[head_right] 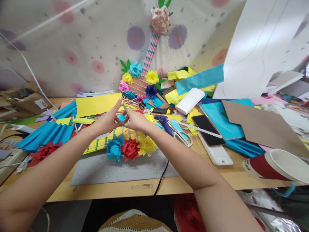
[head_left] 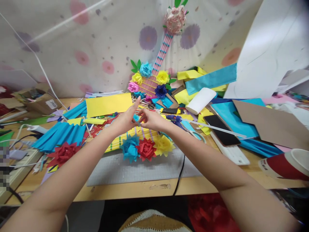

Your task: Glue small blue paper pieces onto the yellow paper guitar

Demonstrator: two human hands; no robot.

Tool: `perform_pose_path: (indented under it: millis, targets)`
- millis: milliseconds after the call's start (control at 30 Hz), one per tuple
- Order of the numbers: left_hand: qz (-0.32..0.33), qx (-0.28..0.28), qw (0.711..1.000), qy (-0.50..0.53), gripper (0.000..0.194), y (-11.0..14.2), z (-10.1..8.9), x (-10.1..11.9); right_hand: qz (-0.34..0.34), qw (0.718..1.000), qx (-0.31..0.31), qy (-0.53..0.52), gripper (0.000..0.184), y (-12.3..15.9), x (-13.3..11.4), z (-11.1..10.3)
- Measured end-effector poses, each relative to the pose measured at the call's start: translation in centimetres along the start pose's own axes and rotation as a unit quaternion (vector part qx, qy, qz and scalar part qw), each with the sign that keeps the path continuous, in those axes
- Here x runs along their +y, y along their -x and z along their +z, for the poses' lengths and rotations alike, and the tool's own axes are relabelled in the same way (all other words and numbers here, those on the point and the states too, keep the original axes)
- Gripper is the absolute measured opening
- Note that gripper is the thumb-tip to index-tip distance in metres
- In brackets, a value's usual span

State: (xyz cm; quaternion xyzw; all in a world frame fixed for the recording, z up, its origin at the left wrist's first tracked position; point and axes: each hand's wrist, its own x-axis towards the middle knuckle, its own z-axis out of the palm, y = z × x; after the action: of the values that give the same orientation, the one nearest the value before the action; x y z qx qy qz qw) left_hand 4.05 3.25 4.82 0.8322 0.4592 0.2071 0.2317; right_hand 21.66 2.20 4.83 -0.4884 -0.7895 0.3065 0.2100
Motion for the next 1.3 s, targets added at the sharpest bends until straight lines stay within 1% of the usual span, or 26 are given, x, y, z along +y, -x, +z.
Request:
perform_pose_path:
  millis: [100, 200, 300, 400, 500, 567, 633, 700, 767, 833, 900, 967, 1033, 1100, 1167, 1233, 1300]
  targets:
    - [0.013, -0.008, 1.000, -0.006, 0.107, -0.3, 0.1, -0.2, 0.002, 1.000, -0.013, 0.019, 0.037, -0.5, -0.2, 0.3]
    - [0.032, -0.020, 0.999, -0.013, 0.101, -0.6, 0.2, -0.4, 0.001, 0.998, -0.005, 0.057, 0.034, -0.9, -0.3, 0.4]
    - [0.036, -0.020, 0.999, -0.014, 0.096, -0.7, 0.3, -0.3, 0.005, 0.996, -0.006, 0.091, 0.029, -1.2, -0.3, 0.4]
    - [0.036, -0.019, 0.999, 0.007, 0.095, -0.6, 0.4, -0.1, 0.014, 0.996, -0.005, 0.089, 0.026, -1.4, 0.1, 0.4]
    - [0.024, -0.007, 0.998, 0.052, 0.098, -0.4, 0.6, 0.0, 0.022, 0.999, 0.009, 0.027, 0.025, -1.5, 0.7, 0.6]
    - [-0.003, 0.012, 0.994, 0.105, 0.102, -0.2, 0.8, 0.1, 0.038, 0.998, 0.035, -0.041, 0.022, -1.6, 1.2, 0.8]
    - [-0.037, 0.030, 0.986, 0.162, 0.104, 0.0, 1.0, 0.2, 0.061, 0.990, 0.058, -0.117, 0.020, -1.7, 1.5, 0.9]
    - [-0.065, 0.042, 0.975, 0.206, 0.106, 0.2, 1.2, 0.3, 0.074, 0.980, 0.062, -0.177, 0.020, -1.7, 1.6, 0.8]
    - [-0.083, 0.047, 0.968, 0.231, 0.108, 0.3, 1.2, 0.3, 0.065, 0.978, 0.044, -0.195, 0.019, -1.5, 1.7, 0.6]
    - [-0.088, 0.046, 0.965, 0.242, 0.110, 0.3, 1.2, 0.4, 0.037, 0.986, 0.018, -0.162, 0.016, -1.4, 1.7, 0.2]
    - [-0.085, 0.042, 0.966, 0.239, 0.111, 0.2, 1.0, 0.6, 0.011, 0.995, 0.001, -0.096, 0.012, -1.4, 1.7, -0.1]
    - [-0.082, 0.034, 0.969, 0.230, 0.110, 0.1, 0.8, 0.8, 0.003, 1.000, -0.002, -0.025, 0.007, -1.5, 1.6, -0.3]
    - [-0.082, 0.018, 0.972, 0.218, 0.107, 0.0, 0.6, 0.8, 0.010, 1.000, -0.004, 0.027, 0.005, -1.6, 1.4, -0.5]
    - [-0.083, 0.011, 0.976, 0.203, 0.101, -0.2, 0.3, 0.6, 0.024, 0.998, -0.002, 0.053, 0.005, -1.6, 1.2, -0.8]
    - [-0.085, 0.032, 0.980, 0.176, 0.087, -0.5, 0.0, -0.1, 0.051, 0.996, 0.009, 0.066, 0.006, -1.4, 1.3, -1.1]
    - [-0.083, 0.073, 0.985, 0.132, 0.067, -0.9, -0.2, -1.0, 0.085, 0.993, 0.023, 0.075, 0.005, -1.1, 1.5, -1.4]
    - [-0.077, 0.092, 0.990, 0.076, 0.043, -1.5, -0.2, -1.7, 0.111, 0.990, 0.034, 0.078, 0.005, -0.8, 1.9, -1.6]
